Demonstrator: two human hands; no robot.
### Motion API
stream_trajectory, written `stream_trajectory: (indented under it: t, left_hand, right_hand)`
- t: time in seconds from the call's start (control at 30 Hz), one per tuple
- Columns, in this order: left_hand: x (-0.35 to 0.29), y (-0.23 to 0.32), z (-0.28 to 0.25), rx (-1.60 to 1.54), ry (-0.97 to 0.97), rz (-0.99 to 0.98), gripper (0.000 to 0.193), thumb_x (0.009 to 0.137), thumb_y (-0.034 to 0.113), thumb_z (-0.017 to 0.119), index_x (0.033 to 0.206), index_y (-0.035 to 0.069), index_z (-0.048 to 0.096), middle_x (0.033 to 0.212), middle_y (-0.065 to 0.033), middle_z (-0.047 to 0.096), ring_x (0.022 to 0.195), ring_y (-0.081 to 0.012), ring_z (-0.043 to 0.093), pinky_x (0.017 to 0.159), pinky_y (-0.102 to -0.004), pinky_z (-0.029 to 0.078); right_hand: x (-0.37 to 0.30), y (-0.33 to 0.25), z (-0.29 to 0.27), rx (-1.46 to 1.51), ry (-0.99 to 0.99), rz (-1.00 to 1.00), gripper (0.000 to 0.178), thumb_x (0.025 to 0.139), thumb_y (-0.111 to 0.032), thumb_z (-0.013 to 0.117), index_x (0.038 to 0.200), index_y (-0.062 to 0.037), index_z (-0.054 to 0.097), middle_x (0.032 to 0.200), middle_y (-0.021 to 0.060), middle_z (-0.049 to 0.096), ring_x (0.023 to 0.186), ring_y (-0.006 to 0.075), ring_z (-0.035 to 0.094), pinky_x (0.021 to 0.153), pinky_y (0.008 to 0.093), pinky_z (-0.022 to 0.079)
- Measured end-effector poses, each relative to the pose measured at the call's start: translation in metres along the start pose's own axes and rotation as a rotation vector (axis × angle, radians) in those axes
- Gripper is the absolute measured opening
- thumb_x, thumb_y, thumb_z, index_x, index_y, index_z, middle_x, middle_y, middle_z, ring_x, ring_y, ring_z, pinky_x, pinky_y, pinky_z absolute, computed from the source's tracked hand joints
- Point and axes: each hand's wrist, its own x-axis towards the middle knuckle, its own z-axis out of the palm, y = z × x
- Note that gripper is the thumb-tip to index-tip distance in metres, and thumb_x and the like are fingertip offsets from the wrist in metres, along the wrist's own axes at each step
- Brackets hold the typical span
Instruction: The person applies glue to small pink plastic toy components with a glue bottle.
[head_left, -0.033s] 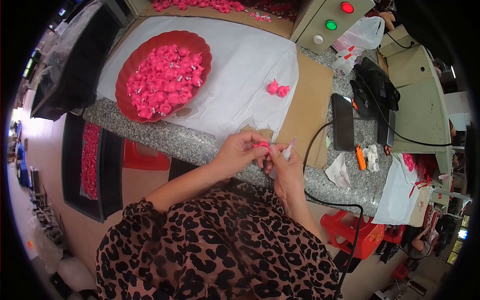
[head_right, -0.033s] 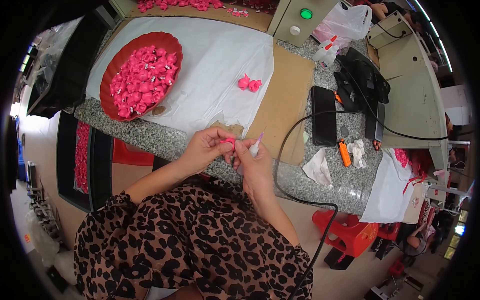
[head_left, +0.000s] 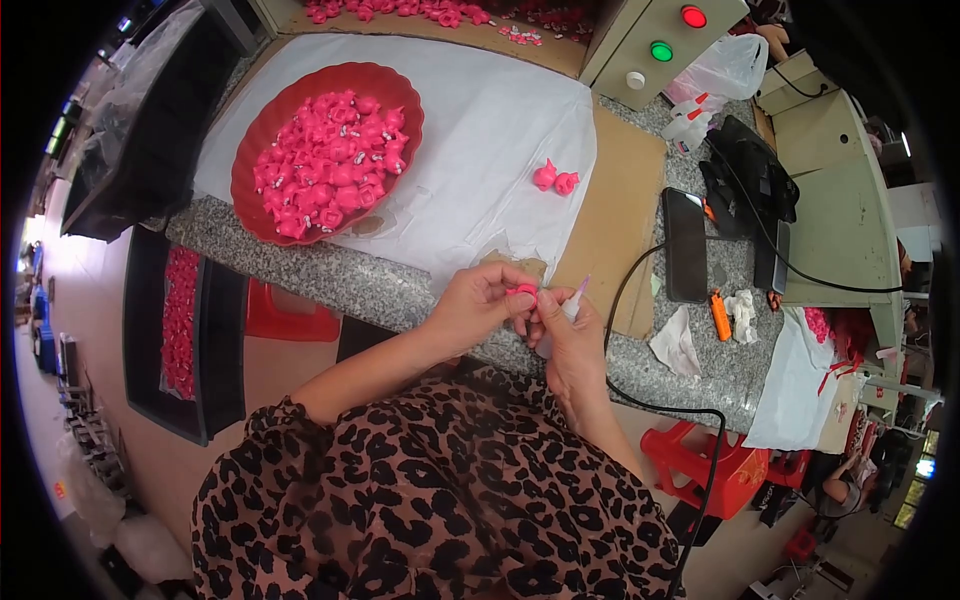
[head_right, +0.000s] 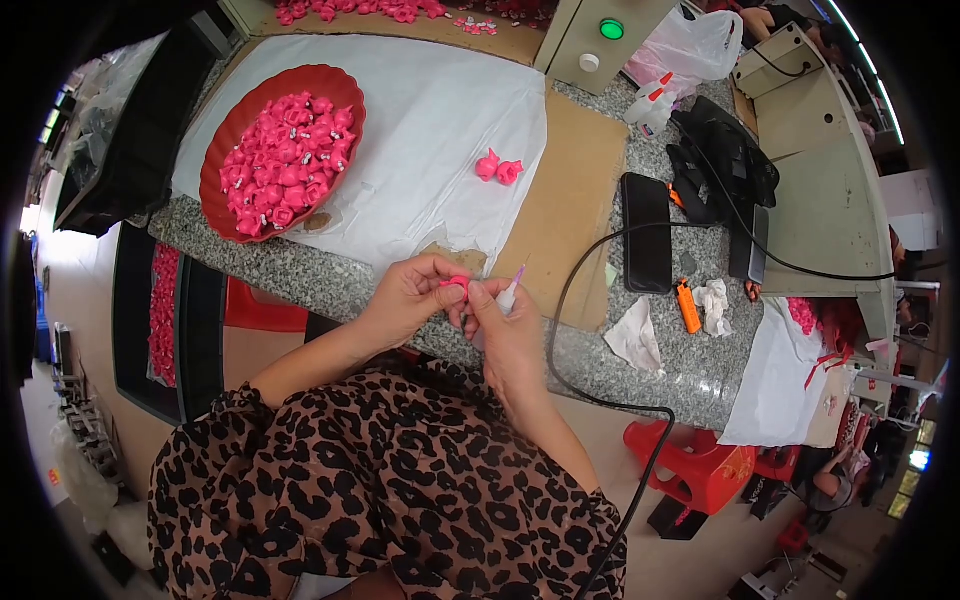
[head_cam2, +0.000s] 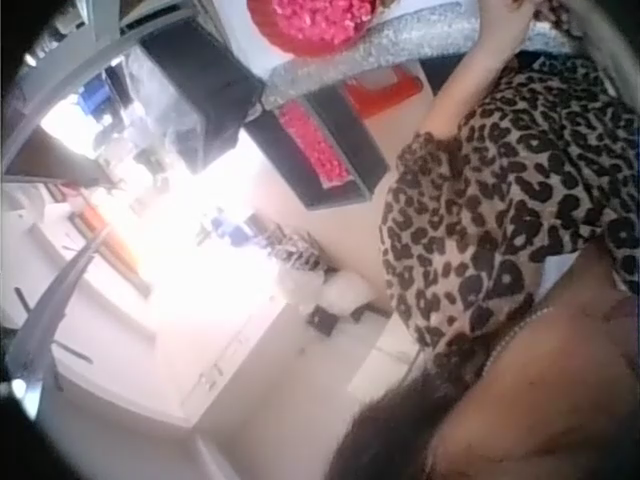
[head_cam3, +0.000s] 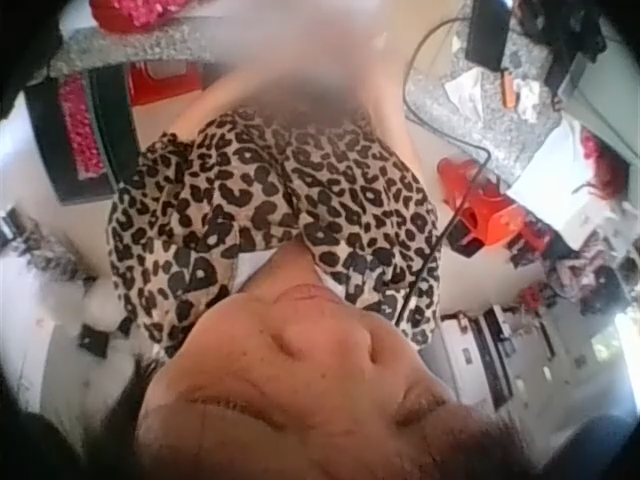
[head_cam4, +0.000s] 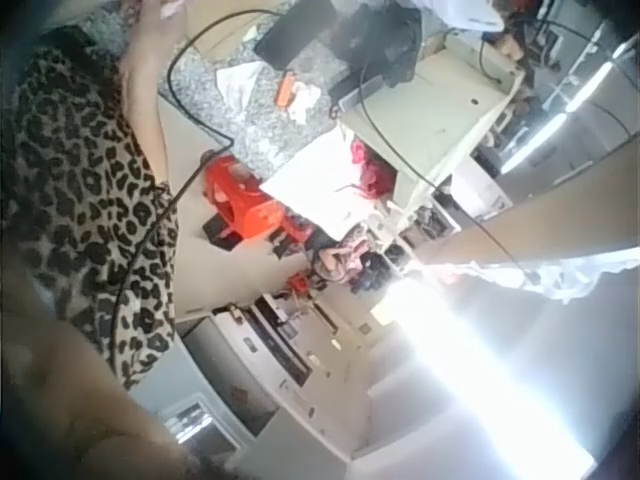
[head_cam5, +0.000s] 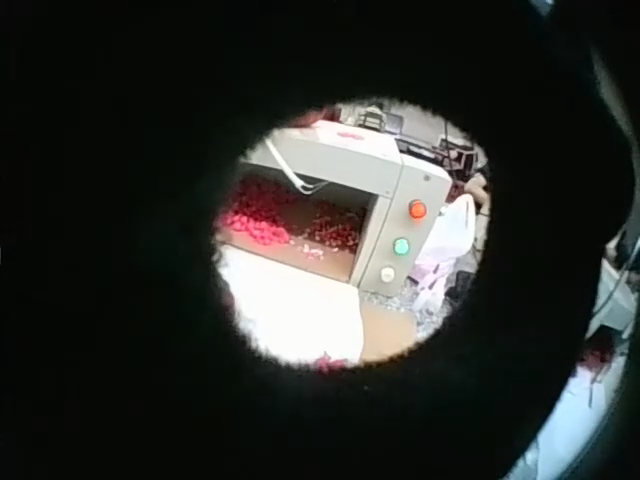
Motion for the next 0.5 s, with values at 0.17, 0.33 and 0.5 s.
stream_trajectory:
  t: [0.17, 0.33, 0.5]
  left_hand:
    - [0.0, -0.001, 0.005, 0.006, 0.027, -0.002, 0.014, 0.082, 0.005, 0.051, 0.094, -0.002, 0.05, 0.077, -0.0072, 0.056, 0.065, -0.0109, 0.053, 0.057, -0.0213, 0.045]
    - [0.001, 0.001, 0.005, 0.129, 0.01, 0.009, 0.013, 0.085, 0.008, 0.047, 0.096, 0.001, 0.047, 0.077, -0.0052, 0.053, 0.063, -0.0102, 0.052, 0.057, -0.0208, 0.044]
    - [0.001, 0.013, 0.021, 0.152, -0.098, -0.048, 0.018, 0.091, 0.019, 0.035, 0.099, 0.005, 0.042, 0.075, -0.002, 0.049, 0.06, -0.0063, 0.045, 0.051, -0.0175, 0.036]
  right_hand:
    - [0.002, -0.002, -0.004, 0.024, -0.044, 0.054, 0.016, 0.08, -0.017, 0.058, 0.08, -0.0029, 0.05, 0.066, 0.0038, 0.052, 0.054, 0.0095, 0.047, 0.047, 0.021, 0.037]
    - [0.006, -0.002, -0.009, 0.104, -0.088, 0.185, 0.017, 0.08, -0.02, 0.057, 0.079, -0.0042, 0.05, 0.065, 0.0023, 0.05, 0.054, 0.0102, 0.046, 0.047, 0.0217, 0.037]
    - [0.003, -0.002, -0.01, 0.324, -0.165, 0.178, 0.019, 0.081, -0.022, 0.056, 0.076, -0.0056, 0.05, 0.065, 0.0011, 0.049, 0.053, 0.0095, 0.045, 0.048, 0.0227, 0.037]
